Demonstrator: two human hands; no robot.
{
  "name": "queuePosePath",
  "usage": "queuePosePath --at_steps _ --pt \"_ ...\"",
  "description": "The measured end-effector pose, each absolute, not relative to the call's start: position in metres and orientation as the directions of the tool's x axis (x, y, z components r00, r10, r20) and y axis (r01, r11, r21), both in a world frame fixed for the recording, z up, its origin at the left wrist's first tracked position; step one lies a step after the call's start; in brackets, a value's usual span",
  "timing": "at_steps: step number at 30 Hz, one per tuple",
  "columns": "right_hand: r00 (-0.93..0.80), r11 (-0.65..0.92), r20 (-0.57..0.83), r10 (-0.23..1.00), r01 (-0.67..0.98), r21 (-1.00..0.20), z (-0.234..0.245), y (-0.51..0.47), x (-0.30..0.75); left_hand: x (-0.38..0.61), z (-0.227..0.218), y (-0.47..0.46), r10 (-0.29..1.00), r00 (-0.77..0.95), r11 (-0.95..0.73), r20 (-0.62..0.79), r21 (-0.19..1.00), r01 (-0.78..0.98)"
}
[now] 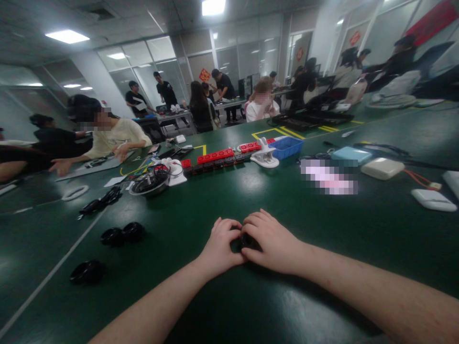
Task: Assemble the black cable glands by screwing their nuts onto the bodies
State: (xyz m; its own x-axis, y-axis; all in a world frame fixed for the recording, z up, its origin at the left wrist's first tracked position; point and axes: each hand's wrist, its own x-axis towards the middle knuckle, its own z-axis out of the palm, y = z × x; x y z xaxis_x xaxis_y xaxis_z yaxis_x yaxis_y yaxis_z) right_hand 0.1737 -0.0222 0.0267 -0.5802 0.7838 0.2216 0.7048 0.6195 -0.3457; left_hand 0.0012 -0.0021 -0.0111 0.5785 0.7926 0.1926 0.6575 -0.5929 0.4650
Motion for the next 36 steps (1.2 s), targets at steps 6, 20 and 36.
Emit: queuePosePath --at_steps 6,20,36 --pt "-0.537 0.591 0.252 0.805 0.688 -0.421 0.024 -0.020 0.175 0.001 -0.012 0.000 0.796 0.574 -0.585 0.193 0.491 0.645" --pt "-0.620 0.619 0.130 0.774 0.697 -0.362 0.041 -0.019 0.177 0.000 -0.011 -0.001 0.803 0.563 -0.573 0.193 0.506 0.645" --pt "-0.640 0.636 0.159 0.751 0.640 -0.431 0.040 -0.018 0.178 0.000 -0.009 0.000 0.804 0.568 -0.568 0.178 0.514 0.643"
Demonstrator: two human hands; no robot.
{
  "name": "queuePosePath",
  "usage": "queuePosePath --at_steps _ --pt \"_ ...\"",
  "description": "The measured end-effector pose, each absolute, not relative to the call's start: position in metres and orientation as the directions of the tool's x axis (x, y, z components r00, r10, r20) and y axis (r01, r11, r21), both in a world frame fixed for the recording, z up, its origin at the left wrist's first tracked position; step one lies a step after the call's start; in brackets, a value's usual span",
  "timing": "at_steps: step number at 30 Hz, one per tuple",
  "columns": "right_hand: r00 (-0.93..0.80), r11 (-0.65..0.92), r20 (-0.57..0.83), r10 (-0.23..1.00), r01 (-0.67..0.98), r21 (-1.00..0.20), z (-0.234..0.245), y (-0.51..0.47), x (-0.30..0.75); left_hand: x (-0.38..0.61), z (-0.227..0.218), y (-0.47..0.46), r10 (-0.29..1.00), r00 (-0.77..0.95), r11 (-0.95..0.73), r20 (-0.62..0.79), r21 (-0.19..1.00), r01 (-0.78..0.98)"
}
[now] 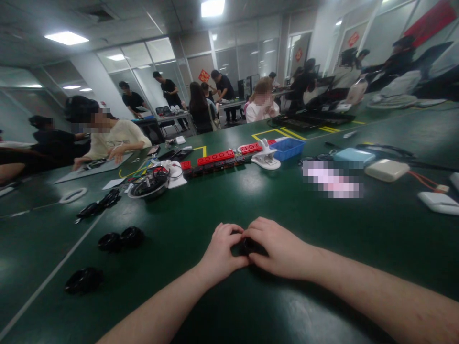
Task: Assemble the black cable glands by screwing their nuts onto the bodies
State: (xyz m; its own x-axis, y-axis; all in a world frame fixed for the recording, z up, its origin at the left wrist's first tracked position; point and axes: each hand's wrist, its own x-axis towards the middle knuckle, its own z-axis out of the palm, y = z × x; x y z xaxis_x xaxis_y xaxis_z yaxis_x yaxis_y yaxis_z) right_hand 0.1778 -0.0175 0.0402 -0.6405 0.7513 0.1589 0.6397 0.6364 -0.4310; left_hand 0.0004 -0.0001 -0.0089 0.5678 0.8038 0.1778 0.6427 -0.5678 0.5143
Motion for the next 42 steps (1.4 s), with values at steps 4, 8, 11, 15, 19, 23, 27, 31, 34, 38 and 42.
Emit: queuePosePath --at_steps 4,8,11,15,19,23,27,31,34,38,42 --pt "-0.653 0.673 0.228 0.722 0.587 -0.451 0.034 -0.016 0.179 -0.002 -0.013 0.002 0.801 0.567 -0.578 0.193 0.499 0.646" --pt "-0.682 0.706 0.253 0.686 0.541 -0.457 0.032 -0.015 0.179 -0.002 -0.014 0.002 0.805 0.562 -0.569 0.190 0.515 0.642" --pt "-0.693 0.721 0.262 0.672 0.531 -0.444 0.033 -0.016 0.178 -0.001 -0.012 0.001 0.811 0.552 -0.558 0.191 0.534 0.635" --pt "-0.698 0.733 0.267 0.664 0.539 -0.415 0.034 -0.017 0.177 0.001 -0.010 0.001 0.815 0.553 -0.550 0.176 0.537 0.639" --pt "-0.698 0.743 0.280 0.659 0.547 -0.387 0.033 -0.018 0.177 0.002 -0.008 0.000 0.810 0.559 -0.562 0.179 0.510 0.651" --pt "-0.694 0.750 0.291 0.659 0.574 -0.329 0.031 -0.019 0.177 0.003 -0.009 -0.002 0.811 0.554 -0.566 0.185 0.488 0.665" --pt "-0.701 0.757 0.288 0.653 0.593 -0.273 0.031 -0.020 0.176 0.003 -0.011 -0.002 0.814 0.543 -0.568 0.205 0.473 0.673" --pt "-0.722 0.784 0.304 0.621 0.578 -0.227 0.031 -0.023 0.175 0.003 -0.012 -0.003 0.822 0.527 -0.562 0.216 0.463 0.686" --pt "-0.726 0.785 0.301 0.619 0.575 -0.229 0.030 -0.026 0.174 0.003 -0.011 -0.003 0.829 0.510 -0.555 0.230 0.454 0.697" --pt "-0.705 0.767 0.302 0.642 0.590 -0.253 0.029 -0.026 0.173 0.003 -0.011 -0.002 0.829 0.509 -0.555 0.230 0.446 0.702" --pt "-0.681 0.742 0.295 0.670 0.616 -0.264 0.029 -0.025 0.173 0.001 -0.012 -0.001 0.836 0.505 -0.545 0.216 0.442 0.713"
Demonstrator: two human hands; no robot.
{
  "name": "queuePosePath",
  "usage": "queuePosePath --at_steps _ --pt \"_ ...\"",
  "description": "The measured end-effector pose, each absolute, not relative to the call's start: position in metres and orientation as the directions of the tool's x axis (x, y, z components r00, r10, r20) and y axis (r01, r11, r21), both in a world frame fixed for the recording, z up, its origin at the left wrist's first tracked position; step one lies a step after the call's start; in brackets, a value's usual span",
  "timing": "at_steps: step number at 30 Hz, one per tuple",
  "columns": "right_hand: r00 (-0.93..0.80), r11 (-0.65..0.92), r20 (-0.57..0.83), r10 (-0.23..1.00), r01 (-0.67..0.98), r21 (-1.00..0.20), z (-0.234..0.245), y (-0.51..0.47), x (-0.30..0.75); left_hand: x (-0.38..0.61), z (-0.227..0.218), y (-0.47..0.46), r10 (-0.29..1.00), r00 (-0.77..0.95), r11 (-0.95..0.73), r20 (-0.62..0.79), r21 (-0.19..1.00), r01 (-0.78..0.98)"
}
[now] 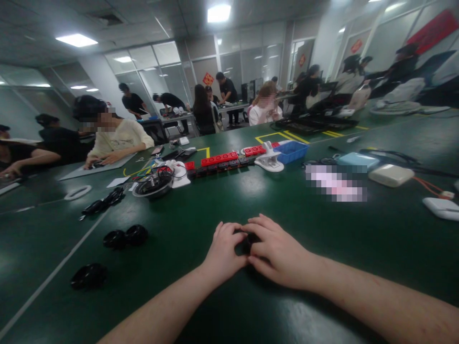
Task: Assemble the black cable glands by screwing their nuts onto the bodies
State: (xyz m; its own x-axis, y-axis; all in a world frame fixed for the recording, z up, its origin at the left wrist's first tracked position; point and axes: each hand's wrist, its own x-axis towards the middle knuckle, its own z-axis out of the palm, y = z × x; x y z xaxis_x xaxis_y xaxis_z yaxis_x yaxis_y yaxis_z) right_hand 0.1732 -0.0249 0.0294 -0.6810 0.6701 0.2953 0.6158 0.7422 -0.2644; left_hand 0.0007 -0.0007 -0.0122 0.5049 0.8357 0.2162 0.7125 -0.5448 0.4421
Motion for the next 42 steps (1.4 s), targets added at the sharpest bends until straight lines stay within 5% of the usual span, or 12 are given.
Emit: queuePosePath --at_steps 19,36,42 --pt "-0.569 0.637 0.345 0.746 0.761 -0.122 0.0307 -0.0158 0.1776 0.0007 -0.0127 -0.0011 0.824 0.510 -0.564 0.247 0.445 0.696" --pt "-0.608 0.654 0.264 0.749 0.742 -0.147 0.0281 -0.0148 0.1759 0.0013 -0.0101 -0.0024 0.785 0.557 -0.611 0.271 0.484 0.626" --pt "-0.585 0.617 0.197 0.787 0.735 -0.283 0.0301 -0.0157 0.1760 0.0017 -0.0087 -0.0025 0.765 0.581 -0.634 0.278 0.486 0.602"
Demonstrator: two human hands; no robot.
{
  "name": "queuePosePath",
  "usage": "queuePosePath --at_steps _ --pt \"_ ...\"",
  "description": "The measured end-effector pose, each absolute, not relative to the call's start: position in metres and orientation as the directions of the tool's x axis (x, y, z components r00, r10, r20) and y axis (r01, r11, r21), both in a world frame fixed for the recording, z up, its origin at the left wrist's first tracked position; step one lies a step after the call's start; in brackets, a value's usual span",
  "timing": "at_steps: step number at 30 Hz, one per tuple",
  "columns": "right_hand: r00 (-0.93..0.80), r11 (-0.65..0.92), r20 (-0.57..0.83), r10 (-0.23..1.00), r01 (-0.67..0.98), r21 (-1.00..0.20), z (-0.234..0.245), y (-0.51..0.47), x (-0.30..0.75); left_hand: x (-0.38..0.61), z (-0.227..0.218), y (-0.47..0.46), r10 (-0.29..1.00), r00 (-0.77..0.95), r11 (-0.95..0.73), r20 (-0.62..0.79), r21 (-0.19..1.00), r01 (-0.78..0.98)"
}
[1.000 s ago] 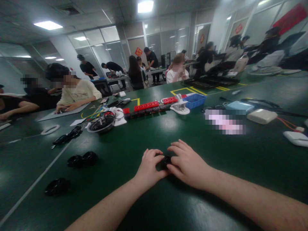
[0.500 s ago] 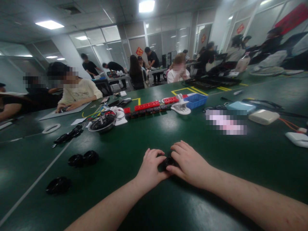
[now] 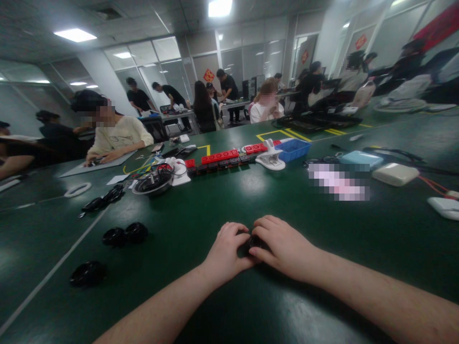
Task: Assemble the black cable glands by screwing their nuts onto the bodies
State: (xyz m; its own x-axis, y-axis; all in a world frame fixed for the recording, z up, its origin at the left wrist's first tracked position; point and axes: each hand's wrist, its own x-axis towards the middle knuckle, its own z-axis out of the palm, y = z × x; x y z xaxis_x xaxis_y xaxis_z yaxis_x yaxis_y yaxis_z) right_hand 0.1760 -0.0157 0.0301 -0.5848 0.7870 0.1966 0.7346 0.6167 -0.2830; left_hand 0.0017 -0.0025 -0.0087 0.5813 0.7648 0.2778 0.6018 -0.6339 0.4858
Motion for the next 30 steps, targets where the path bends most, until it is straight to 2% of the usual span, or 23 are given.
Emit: queuePosePath --at_steps 3,7,24,30 --pt "-0.565 0.585 0.172 0.807 0.726 -0.362 0.030 -0.015 0.177 0.002 -0.007 -0.003 0.765 0.586 -0.631 0.269 0.498 0.595" --pt "-0.577 0.593 0.175 0.797 0.695 -0.406 0.030 -0.012 0.179 0.001 -0.006 -0.003 0.770 0.585 -0.619 0.255 0.517 0.591" --pt "-0.666 0.654 0.139 0.733 0.633 -0.415 0.038 -0.017 0.180 0.000 -0.011 -0.001 0.775 0.581 -0.606 0.250 0.553 0.572" --pt "-0.736 0.719 0.161 0.658 0.551 -0.424 0.042 -0.017 0.181 -0.001 -0.011 -0.001 0.786 0.578 -0.589 0.221 0.552 0.590"
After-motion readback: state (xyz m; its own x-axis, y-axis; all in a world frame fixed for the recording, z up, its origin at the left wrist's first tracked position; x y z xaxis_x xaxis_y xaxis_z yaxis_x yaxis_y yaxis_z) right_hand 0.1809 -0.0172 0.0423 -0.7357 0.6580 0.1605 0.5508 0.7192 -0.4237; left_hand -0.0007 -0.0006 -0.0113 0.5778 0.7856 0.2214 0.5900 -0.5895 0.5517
